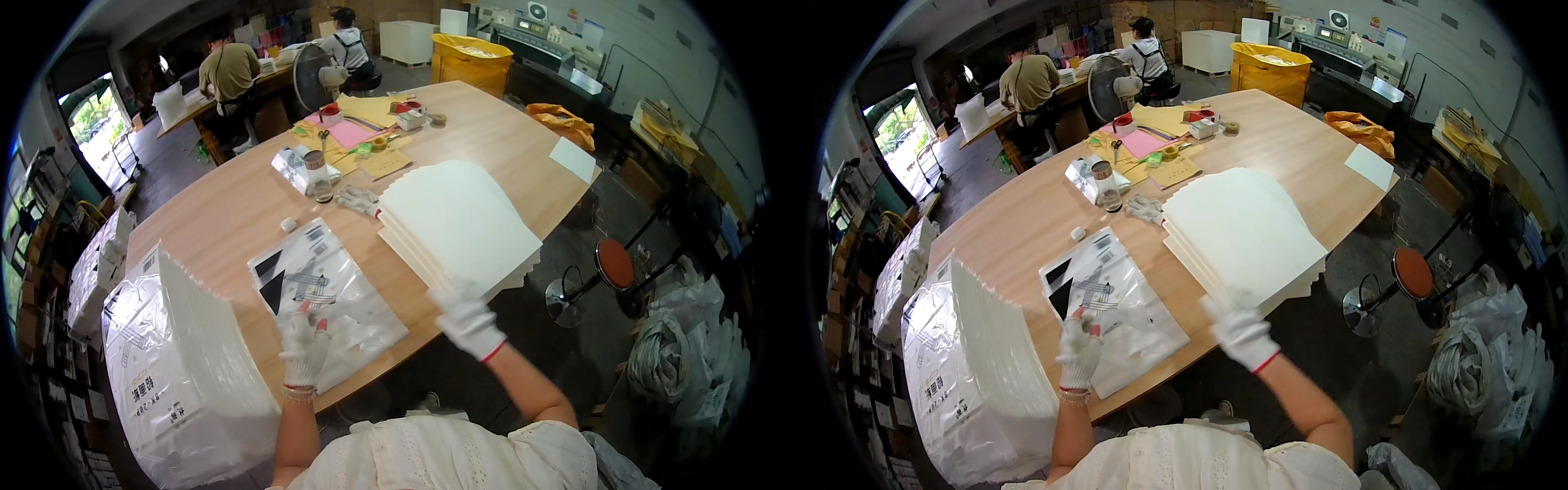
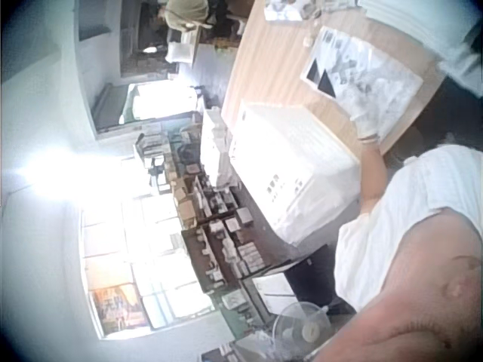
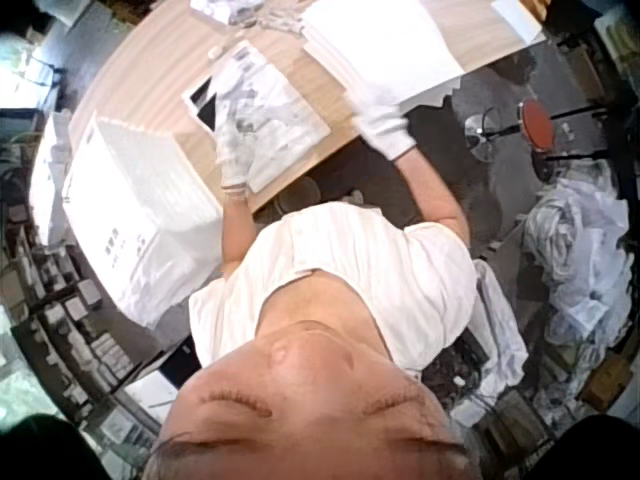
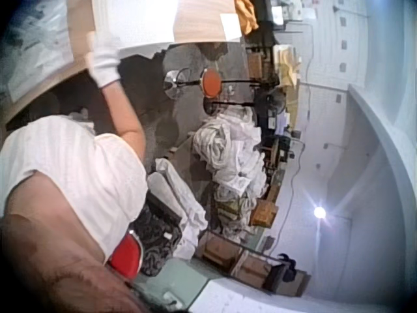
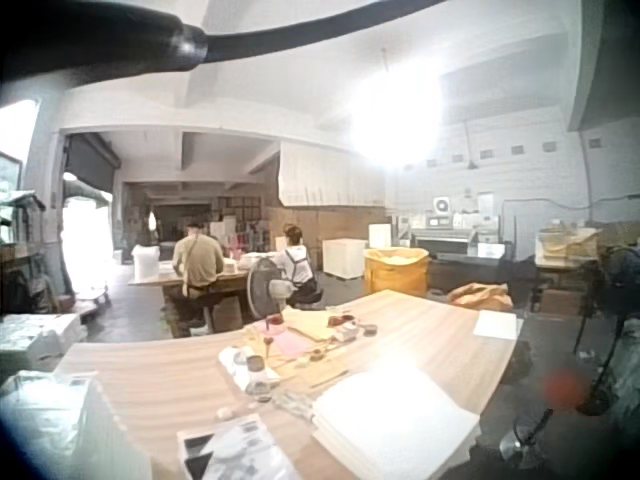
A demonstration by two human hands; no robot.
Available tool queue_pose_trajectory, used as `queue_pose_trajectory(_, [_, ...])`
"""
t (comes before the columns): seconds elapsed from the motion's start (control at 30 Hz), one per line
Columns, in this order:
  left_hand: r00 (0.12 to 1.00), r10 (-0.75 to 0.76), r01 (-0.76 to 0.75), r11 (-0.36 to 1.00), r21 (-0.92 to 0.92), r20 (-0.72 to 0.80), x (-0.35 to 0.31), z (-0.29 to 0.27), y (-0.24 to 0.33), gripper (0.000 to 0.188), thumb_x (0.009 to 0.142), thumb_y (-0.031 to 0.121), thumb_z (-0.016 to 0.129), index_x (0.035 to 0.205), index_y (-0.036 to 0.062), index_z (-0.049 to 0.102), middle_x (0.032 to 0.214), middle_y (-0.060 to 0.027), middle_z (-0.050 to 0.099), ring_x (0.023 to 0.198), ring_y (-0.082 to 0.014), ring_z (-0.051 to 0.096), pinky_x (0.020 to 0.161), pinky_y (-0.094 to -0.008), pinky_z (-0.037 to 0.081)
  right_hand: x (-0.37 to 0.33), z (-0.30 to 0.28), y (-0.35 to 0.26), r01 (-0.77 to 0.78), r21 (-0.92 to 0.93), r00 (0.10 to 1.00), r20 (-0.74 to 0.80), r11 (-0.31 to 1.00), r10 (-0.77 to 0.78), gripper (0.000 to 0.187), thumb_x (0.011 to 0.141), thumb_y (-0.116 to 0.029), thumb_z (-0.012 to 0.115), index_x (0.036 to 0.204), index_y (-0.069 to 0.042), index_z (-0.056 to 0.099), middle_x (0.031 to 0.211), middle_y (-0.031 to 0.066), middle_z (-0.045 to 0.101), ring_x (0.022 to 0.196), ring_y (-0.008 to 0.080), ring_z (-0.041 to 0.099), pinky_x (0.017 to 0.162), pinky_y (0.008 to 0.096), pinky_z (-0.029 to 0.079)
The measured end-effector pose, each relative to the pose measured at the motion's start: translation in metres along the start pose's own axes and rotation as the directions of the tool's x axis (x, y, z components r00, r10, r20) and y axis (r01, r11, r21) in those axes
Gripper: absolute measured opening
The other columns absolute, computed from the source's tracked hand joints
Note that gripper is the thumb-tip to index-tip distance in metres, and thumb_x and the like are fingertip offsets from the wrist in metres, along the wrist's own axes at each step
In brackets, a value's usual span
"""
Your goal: The person repeatedly picks up white sheets of paper from a stack on a table and places them into clear plastic packaging bags. The person then seals the bags and places them on a growing pile of packaged items. The task is performed continuously throughout the clip.
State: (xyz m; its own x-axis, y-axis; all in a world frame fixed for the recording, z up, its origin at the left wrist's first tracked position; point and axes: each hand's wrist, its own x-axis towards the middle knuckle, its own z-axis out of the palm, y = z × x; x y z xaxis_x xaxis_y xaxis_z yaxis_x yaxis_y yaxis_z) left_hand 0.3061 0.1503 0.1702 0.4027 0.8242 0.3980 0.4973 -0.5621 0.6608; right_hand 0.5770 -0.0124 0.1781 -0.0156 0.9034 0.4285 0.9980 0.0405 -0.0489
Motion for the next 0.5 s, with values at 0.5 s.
queue_pose_trajectory(0.5, [0.421,0.254,0.875,-0.367,-0.317,0.871,-0.051,0.088,0.083,0.045,0.087,0.017,0.061,0.126,0.0059,0.044,0.117,-0.0116,0.056,0.105,-0.0183,0.056,0.094,-0.0347,0.045,-0.019,-0.083,-0.023,0.291,0.125,0.957,-0.03,0.948,-0.29,0.023,0.082,-0.014,0.058,0.104,-0.008,0.061,0.092,0.0124,0.059,0.077,0.026,0.058,0.063,0.0377,0.049])
